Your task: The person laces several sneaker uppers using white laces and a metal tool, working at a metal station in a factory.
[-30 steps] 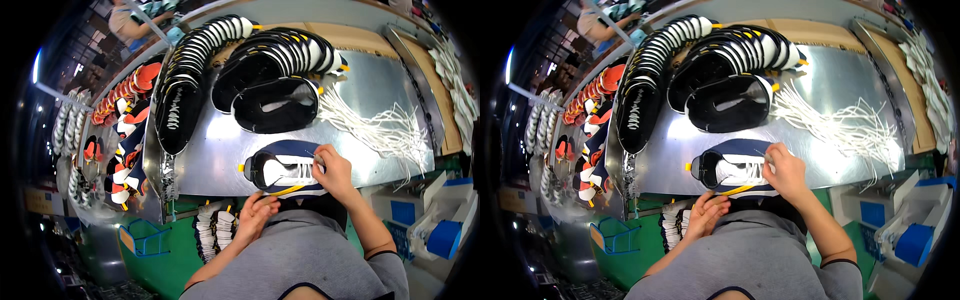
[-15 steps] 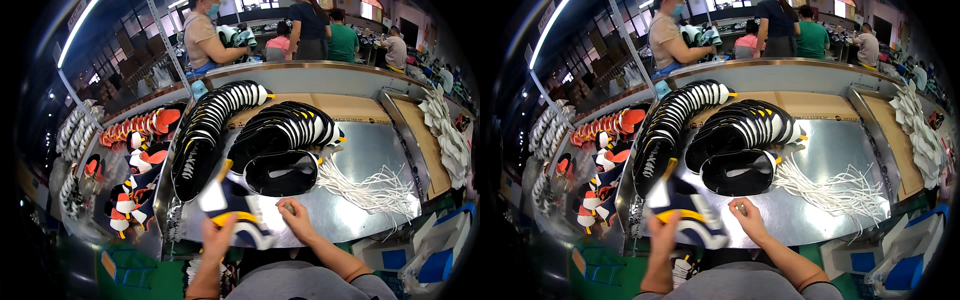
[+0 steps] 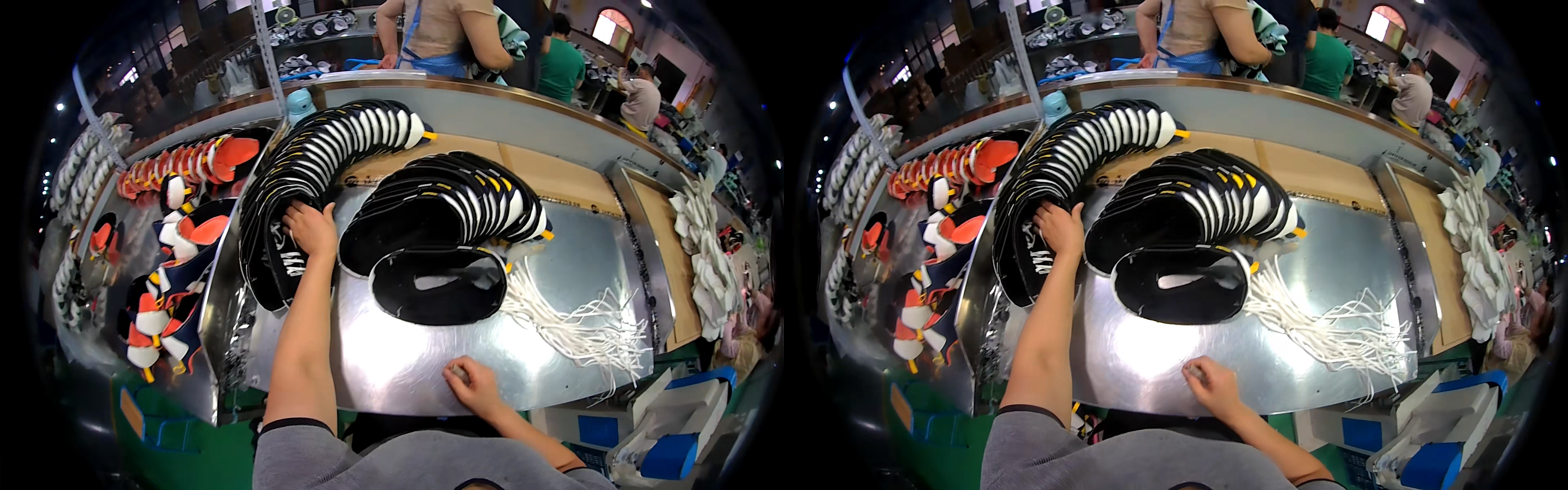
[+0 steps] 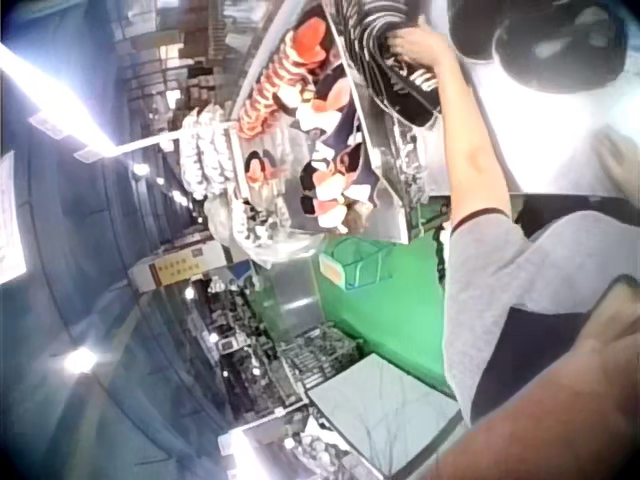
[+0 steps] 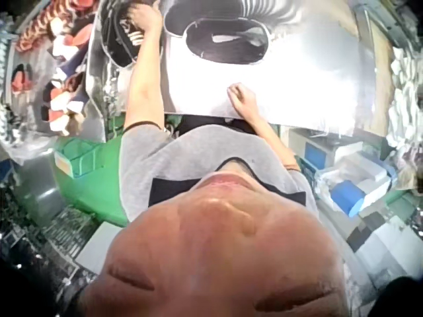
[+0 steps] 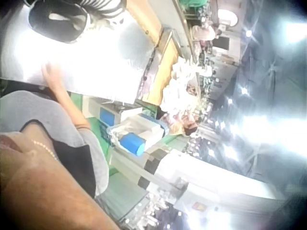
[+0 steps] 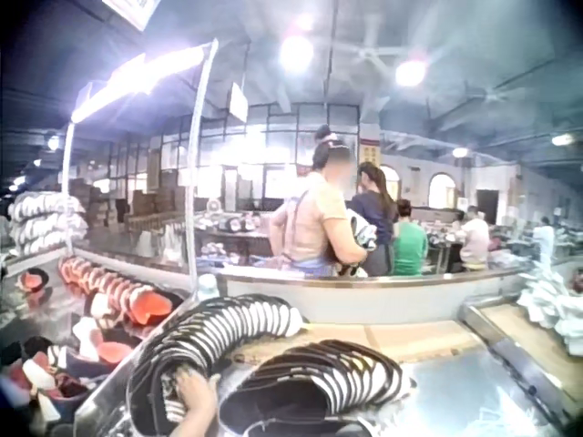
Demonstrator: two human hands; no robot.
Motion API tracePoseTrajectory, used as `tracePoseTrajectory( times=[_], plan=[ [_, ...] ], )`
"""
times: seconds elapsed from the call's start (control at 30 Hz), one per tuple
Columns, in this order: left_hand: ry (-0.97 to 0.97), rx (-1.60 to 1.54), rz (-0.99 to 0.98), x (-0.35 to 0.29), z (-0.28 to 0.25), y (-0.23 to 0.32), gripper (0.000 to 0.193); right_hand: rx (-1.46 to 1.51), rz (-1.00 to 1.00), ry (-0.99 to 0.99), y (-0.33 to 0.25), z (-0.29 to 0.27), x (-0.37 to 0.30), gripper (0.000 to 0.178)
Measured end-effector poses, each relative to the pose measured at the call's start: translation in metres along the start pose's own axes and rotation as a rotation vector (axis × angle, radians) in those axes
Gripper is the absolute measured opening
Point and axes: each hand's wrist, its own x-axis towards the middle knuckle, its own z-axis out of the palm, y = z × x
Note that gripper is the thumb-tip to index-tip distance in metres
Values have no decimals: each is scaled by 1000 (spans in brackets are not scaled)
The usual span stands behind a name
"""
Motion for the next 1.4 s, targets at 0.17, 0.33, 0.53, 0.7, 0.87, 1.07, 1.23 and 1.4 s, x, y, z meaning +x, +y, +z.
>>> tracePoseTrajectory(
  times=[0.17, 0.33, 0.53, 0.7, 0.87, 1.07, 1.23, 1.4],
  plan=[
    [8, -253, 410, 32, 42, -28, 65, 44, -40, -6, 4, 8, 2, 11],
    [-147, -435, 740, 29, 50, -60, 68, 1, -41, -41, 4, 4, 1, 13],
    [-162, -526, 819, 87, 78, -50, 55, -43, -61, -39, -4, 8, 3, 16],
    [-125, -435, 767, 82, 80, -35, 55, -47, -31, -119, -4, -1, 1, 14],
    [-238, -478, 760, 44, 14, -37, 73, 0, 26, -50, -2, 8, 3, 13],
    [-274, -1144, 966, -94, -158, 5, 18, 319, 193, 125, -8, -19, -1, 16],
    [-622, -1001, 878, -177, -152, 76, 46, 78, 148, 541, 45, -116, 86, 27],
    [-697, -993, 785, -213, -120, 150, 61, -625, 419, 327, 116, -140, 157, 23]
  ],
)
